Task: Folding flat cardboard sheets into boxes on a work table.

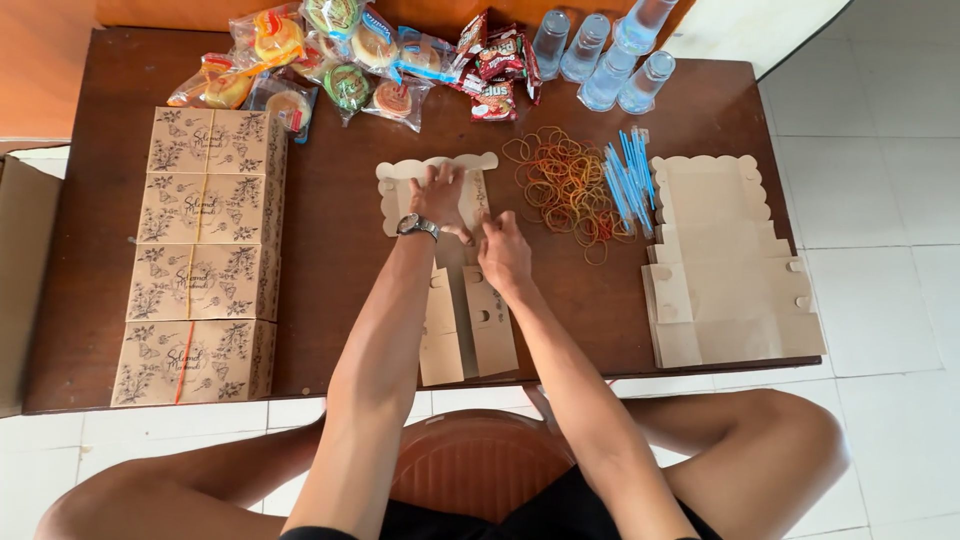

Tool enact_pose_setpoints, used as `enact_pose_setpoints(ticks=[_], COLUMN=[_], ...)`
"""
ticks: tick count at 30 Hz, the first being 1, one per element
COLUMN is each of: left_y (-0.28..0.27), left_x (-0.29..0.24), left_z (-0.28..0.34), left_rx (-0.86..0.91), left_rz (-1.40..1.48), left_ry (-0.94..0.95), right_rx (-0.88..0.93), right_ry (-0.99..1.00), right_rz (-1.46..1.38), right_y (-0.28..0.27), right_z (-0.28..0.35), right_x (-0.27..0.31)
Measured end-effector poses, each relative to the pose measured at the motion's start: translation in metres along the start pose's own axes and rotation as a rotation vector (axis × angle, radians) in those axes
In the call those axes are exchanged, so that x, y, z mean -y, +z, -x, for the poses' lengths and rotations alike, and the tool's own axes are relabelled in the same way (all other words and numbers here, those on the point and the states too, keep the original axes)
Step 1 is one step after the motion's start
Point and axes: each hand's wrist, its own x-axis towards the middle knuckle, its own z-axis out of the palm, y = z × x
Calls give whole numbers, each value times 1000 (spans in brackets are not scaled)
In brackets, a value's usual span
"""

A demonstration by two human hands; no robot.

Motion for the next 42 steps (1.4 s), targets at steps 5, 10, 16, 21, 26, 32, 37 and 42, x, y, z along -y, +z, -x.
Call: enact_pose_setpoints(ticks=[5,10,16,21,26,32,37,42], left_y=[-6,2,-3,-2,-6,-2,12,9], left_x=[-2,-15,-20,-20,-22,-21,-17,-19], left_z=[-2,8,13,13,20,18,10,12], left_rx=[-10,-122,-147,-138,-122,-129,-98,-123], left_rz=[101,82,54,54,39,28,17,13], left_ry=[2,-53,-97,-98,-98,-91,-78,-96], right_rx=[-22,-38,-161,-199,5,74,149,197], right_ry=[-19,-34,-33,-62,74,92,120,141], right_rz=[29,29,-115,-99,-44,-29,7,67], right_y=[-18,-13,3,-4,-32,-32,-40,-46], right_z=[8,9,10,21,17,7,0,-15], right_x=[15,12,-5,-4,17,13,24,32])
